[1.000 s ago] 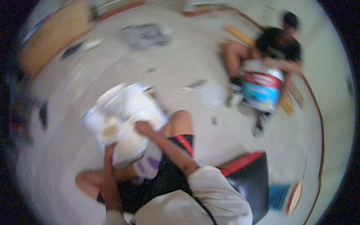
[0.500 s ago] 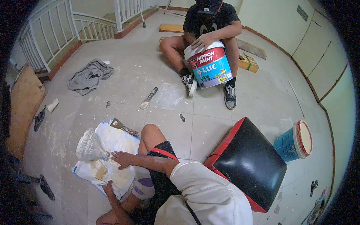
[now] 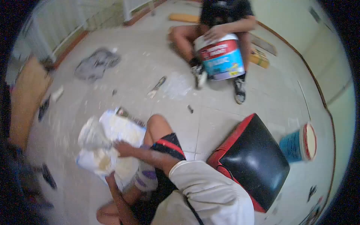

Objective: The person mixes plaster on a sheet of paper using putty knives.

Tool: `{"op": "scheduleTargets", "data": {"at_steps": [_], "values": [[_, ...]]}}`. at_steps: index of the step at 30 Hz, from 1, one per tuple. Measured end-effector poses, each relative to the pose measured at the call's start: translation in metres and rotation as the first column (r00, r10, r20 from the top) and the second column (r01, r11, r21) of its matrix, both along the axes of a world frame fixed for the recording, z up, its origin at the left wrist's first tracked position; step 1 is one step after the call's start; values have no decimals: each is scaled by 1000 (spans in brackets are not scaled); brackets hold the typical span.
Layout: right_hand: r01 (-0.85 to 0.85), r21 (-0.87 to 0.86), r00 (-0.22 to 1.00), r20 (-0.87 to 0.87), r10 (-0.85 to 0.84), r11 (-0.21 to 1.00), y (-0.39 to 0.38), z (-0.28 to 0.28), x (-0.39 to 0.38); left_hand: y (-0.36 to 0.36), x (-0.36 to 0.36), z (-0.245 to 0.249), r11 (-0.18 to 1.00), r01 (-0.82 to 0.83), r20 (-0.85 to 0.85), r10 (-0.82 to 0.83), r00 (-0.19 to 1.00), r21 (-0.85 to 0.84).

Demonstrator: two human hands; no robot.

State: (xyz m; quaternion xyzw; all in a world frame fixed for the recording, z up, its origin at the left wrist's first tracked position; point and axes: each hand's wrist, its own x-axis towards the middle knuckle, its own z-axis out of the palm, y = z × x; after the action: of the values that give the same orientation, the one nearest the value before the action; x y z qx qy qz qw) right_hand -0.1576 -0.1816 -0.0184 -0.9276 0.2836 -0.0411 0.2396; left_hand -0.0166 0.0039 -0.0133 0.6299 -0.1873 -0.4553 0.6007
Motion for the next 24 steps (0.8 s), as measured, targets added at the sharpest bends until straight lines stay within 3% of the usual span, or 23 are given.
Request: {"op": "scheduleTargets", "data": {"at_steps": [1, 2, 3, 4, 5, 6, 7, 9, 12, 15, 16, 21, 24], "values": [[-24, 112, 999, -26, 27, 993, -4, 0, 0, 1, 13, -11, 985, 78, 168, -105, 980, 156], [2, 170, 999, -54, 7, 985, -4, -14, 6, 0, 7, -1, 976, 31, 166, -68, 984, 216], [71, 232, 996, 42, -83, 970, 3, -16, 4, 2, 4, 6, 971, -25, 206, -25, 978, 237], [-5, 182, 999, -37, 12, 983, 1, -6, 6, 9, 20, -37, 994, -26, 144, 11, 990, 105], [-41, 31, 999, -33, 42, 999, 6, -6, 4, 1, -6, 25, 956, -102, 255, 30, 966, 273], [-113, -104, 993, 28, 117, 988, 5, 1, -2, 4, 4, 9, 963, -41, 198, -13, 980, 266], [-130, -143, 991, 17, 134, 981, 3, 10, -4, 1, 0, 18, 950, -77, 256, -3, 967, 303], [-147, -163, 989, -27, 144, 976, 2, 29, -6, 4, 11, -15, 989, 0, 202, -31, 979, 148], [-98, -121, 991, 82, 108, 988, -3, 33, -7, 3, 10, -8, 981, 3, 202, -43, 978, 193], [100, 155, 948, 287, -142, 983, -12, 40, -11, 1, 6, 9, 978, -1, 219, -46, 975, 211], [182, 337, 902, 318, -293, 924, -13, 43, -14, 2, 6, 11, 979, -5, 227, -42, 973, 203], [193, 408, 848, 389, -361, 892, -21, 45, -26, 1, 5, 22, 962, 23, 221, -86, 971, 272], [222, 482, 825, 371, -427, 848, -22, 48, -24, 2, 6, 9, 984, -19, 243, -25, 970, 179]]}}
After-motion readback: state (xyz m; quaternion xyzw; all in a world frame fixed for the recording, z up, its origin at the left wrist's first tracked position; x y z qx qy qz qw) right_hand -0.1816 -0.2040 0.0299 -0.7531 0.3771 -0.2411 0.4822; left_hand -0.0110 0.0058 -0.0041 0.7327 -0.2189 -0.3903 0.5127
